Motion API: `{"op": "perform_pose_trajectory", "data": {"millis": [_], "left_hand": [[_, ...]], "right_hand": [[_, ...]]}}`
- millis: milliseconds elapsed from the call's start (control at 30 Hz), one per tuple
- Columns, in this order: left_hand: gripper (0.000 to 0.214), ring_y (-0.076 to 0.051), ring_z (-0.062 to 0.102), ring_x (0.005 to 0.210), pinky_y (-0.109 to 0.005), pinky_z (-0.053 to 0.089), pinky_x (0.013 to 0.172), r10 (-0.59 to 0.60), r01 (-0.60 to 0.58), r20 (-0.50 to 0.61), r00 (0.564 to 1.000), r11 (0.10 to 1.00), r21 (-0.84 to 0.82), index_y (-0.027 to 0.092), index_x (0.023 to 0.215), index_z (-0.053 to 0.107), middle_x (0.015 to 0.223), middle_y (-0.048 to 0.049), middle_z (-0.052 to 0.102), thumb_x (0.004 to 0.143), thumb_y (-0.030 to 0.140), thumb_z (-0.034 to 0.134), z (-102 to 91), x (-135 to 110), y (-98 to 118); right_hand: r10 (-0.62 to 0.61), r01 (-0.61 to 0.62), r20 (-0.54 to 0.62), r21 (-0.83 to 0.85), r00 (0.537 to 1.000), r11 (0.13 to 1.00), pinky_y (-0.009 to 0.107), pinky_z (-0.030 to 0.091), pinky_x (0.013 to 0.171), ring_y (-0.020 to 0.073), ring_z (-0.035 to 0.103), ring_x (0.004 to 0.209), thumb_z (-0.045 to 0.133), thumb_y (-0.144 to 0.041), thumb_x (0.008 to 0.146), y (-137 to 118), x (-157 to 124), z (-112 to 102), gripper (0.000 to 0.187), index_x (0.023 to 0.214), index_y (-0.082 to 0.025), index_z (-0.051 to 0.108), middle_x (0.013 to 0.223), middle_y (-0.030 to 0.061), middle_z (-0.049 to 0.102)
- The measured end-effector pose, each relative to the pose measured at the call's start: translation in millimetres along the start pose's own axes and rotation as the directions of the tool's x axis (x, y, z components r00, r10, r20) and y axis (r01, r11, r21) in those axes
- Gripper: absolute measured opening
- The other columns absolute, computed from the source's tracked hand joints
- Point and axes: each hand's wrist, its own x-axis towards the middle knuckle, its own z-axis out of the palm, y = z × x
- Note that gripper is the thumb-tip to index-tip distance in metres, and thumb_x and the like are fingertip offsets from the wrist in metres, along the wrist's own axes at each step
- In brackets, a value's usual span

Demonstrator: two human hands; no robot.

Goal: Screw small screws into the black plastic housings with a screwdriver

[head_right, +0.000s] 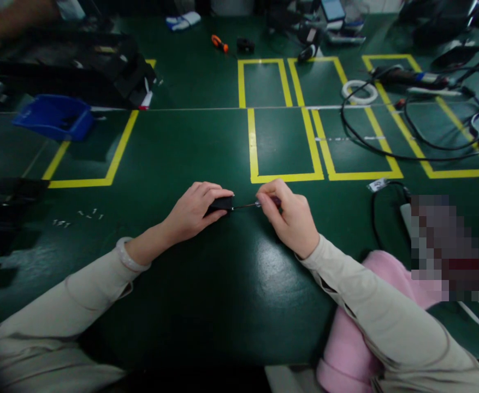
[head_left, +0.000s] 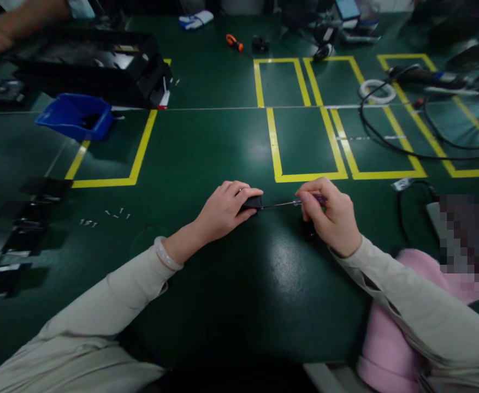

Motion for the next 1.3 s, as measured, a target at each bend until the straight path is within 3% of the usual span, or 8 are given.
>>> {"op": "perform_pose_trajectory", "data": {"millis": [100,267,500,600,767,933,1100,1300], "left_hand": [[0.037,-0.026,0.054,0.118,-0.044,0.045,0.101,0.001,-0.001,0.003,1.0,1.0,0.0,0.021,0.136,0.053,0.128,-0.0101,0.061,0.101,0.034,0.055,-0.3,-0.6,0.5],[0.037,-0.027,0.054,0.118,-0.044,0.046,0.101,0.002,-0.002,0.001,1.0,1.0,-0.001,0.021,0.136,0.053,0.128,-0.0104,0.061,0.101,0.034,0.054,-0.9,-0.4,1.1],[0.038,-0.027,0.054,0.117,-0.044,0.046,0.1,0.003,-0.003,-0.004,1.0,1.0,-0.005,0.022,0.136,0.053,0.128,-0.0102,0.061,0.101,0.036,0.054,-1.0,0.2,0.2],[0.038,-0.027,0.054,0.117,-0.044,0.046,0.1,0.008,-0.008,0.002,1.0,1.0,-0.003,0.021,0.136,0.052,0.128,-0.0107,0.061,0.101,0.035,0.054,-2.0,-0.3,0.5],[0.039,-0.027,0.054,0.119,-0.045,0.045,0.102,0.011,-0.011,0.014,1.0,1.0,0.003,0.02,0.137,0.051,0.13,-0.011,0.06,0.1,0.032,0.054,-2.6,-0.1,1.0],[0.038,-0.027,0.054,0.119,-0.045,0.045,0.103,0.013,-0.013,0.01,1.0,1.0,-0.016,0.021,0.136,0.051,0.129,-0.0104,0.06,0.099,0.032,0.054,-2.6,0.2,1.4],[0.038,-0.027,0.054,0.118,-0.044,0.045,0.101,0.019,-0.019,0.006,1.0,1.0,-0.015,0.021,0.136,0.051,0.129,-0.0105,0.06,0.1,0.032,0.053,-2.7,0.1,1.0],[0.038,-0.027,0.053,0.119,-0.044,0.044,0.102,0.016,-0.016,0.009,1.0,1.0,-0.019,0.02,0.136,0.052,0.129,-0.0106,0.06,0.1,0.032,0.053,-1.9,-0.2,0.9]], "right_hand": [[0.01,-0.01,-0.005,0.021,1.0,1.0,0.024,0.043,0.052,0.0079,0.055,0.054,0.052,-0.022,0.099,-0.8,0.5,0.5,0.01,0.107,-0.021,0.058,0.068,-0.005,0.056],[-0.02,0.02,0.001,-0.014,1.0,1.0,0.022,0.04,0.05,0.0061,0.054,0.051,0.057,-0.027,0.099,-1.5,1.4,-0.2,0.009,0.091,-0.022,0.058,0.063,-0.0064,0.054],[-0.015,0.015,-0.001,0.0,1.0,1.0,0.022,0.046,0.052,0.0056,0.058,0.055,0.056,-0.022,0.097,-1.4,1.3,-1.9,0.007,0.104,-0.021,0.058,0.081,-0.0022,0.064],[-0.041,0.041,-0.003,-0.035,0.999,0.999,0.02,0.041,0.049,0.0029,0.053,0.049,0.061,-0.024,0.096,-3.2,1.4,-2.8,0.007,0.091,-0.021,0.058,0.073,-0.0054,0.06],[-0.005,0.005,-0.005,0.007,1.0,1.0,0.021,0.045,0.052,0.005,0.056,0.054,0.057,-0.024,0.097,-3.2,0.2,-1.6,0.009,0.105,-0.021,0.058,0.077,-0.0038,0.061],[-0.026,0.026,0.01,-0.019,1.0,0.999,0.021,0.041,0.049,0.0043,0.052,0.049,0.059,-0.026,0.098,-3.1,1.5,-1.5,0.007,0.092,-0.022,0.058,0.068,-0.006,0.057],[0.0,0.0,0.004,0.014,1.0,1.0,0.023,0.043,0.05,0.007,0.053,0.051,0.055,-0.025,0.098,-3.0,1.6,-1.2,0.005,0.102,-0.023,0.056,0.067,-0.0061,0.053],[-0.026,0.026,0.015,0.004,1.0,1.0,0.021,0.039,0.049,0.0047,0.049,0.048,0.057,-0.025,0.099,-4.2,2.0,-1.4,0.006,0.093,-0.022,0.056,0.063,-0.0076,0.052]]}}
